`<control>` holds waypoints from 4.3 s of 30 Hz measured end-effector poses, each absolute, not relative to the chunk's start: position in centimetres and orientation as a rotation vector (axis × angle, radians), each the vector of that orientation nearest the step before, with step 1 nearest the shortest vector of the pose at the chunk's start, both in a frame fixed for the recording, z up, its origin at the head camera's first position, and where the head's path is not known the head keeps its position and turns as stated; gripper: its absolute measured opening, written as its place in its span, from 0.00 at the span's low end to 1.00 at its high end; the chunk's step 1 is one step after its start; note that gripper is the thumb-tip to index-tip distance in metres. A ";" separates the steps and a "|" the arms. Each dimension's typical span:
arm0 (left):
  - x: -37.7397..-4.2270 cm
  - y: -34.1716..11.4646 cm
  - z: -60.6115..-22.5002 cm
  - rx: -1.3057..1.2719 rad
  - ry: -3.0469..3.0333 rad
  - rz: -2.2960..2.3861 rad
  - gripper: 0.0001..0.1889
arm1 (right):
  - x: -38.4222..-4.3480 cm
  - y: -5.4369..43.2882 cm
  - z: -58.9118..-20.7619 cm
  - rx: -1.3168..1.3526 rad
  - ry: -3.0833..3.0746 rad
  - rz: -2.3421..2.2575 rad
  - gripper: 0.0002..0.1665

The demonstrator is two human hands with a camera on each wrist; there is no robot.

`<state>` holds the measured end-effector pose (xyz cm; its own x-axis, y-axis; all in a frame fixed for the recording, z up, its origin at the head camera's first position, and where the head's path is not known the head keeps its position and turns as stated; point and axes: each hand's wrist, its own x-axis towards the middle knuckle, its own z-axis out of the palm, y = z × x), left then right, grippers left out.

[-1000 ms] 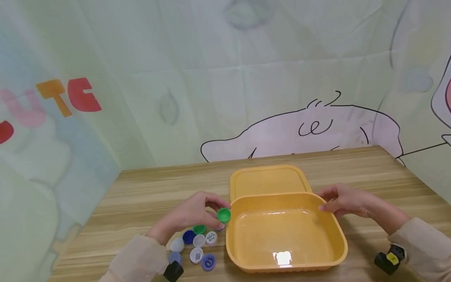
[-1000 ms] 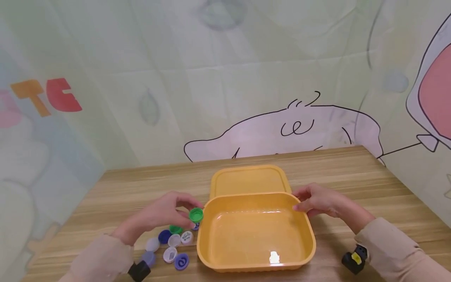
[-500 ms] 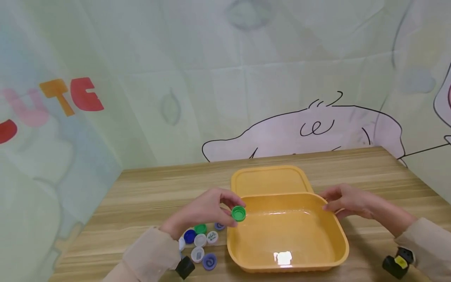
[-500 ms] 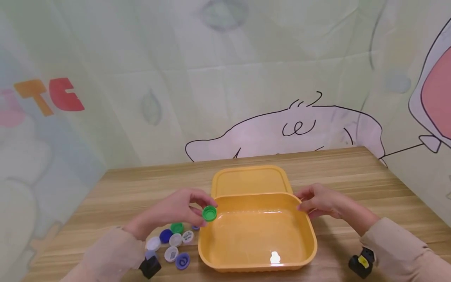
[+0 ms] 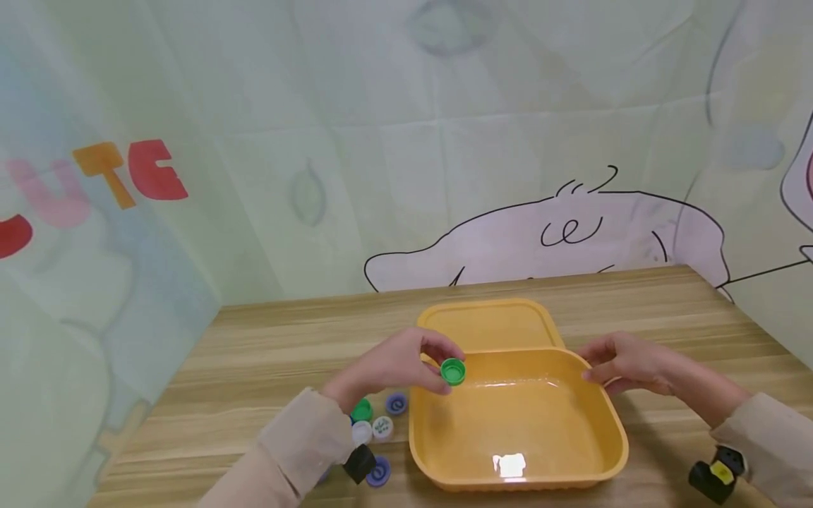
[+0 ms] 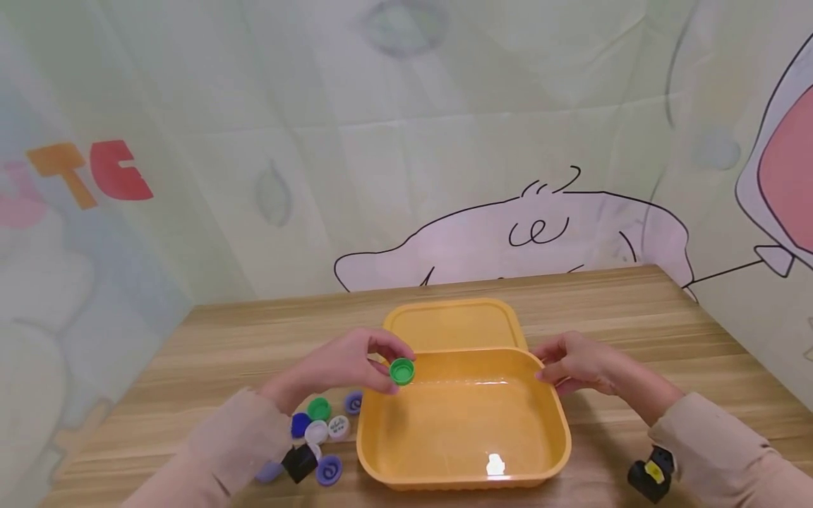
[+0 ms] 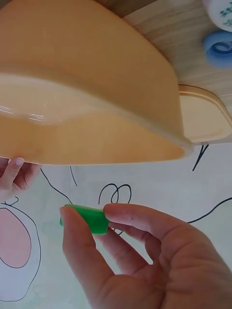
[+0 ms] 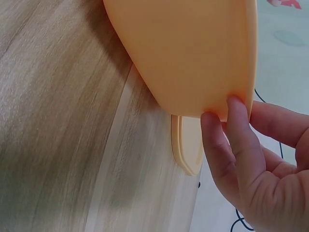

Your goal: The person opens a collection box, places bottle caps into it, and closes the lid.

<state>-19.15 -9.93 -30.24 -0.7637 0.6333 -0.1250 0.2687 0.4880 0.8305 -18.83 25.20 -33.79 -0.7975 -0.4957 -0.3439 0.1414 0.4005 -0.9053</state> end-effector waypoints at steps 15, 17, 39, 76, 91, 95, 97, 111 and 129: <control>-20.3 -6.5 -31.1 0.834 2.259 1.192 0.18 | -18.9 25.3 -34.0 -0.324 2.071 -1.436 0.27; -20.4 -6.3 -31.3 0.842 2.250 1.197 0.18 | -18.9 25.3 -34.0 -0.327 2.061 -1.444 0.27; -21.3 -1.4 -33.3 0.931 2.171 1.212 0.17 | -18.8 25.3 -34.1 -0.306 2.061 -1.442 0.30; -20.0 4.7 -37.7 1.141 2.091 0.917 0.18 | -19.0 25.5 -34.3 -0.313 2.013 -1.478 0.30; -20.2 4.8 -37.6 1.137 2.048 0.916 0.19 | -19.1 25.4 -34.3 -0.300 2.036 -1.464 0.30; -20.1 4.9 -37.4 1.122 2.037 0.935 0.19 | -19.1 25.4 -34.2 -0.297 2.044 -1.453 0.29; -20.1 4.9 -37.3 1.118 2.033 0.944 0.19 | -19.1 25.4 -34.2 -0.293 2.049 -1.448 0.29; -20.4 4.3 -35.3 1.141 2.028 0.944 0.19 | -18.9 25.5 -34.4 -0.315 2.011 -1.487 0.29; -19.8 1.7 -30.9 1.274 2.028 0.880 0.19 | -19.0 25.4 -34.2 -0.307 2.041 -1.457 0.29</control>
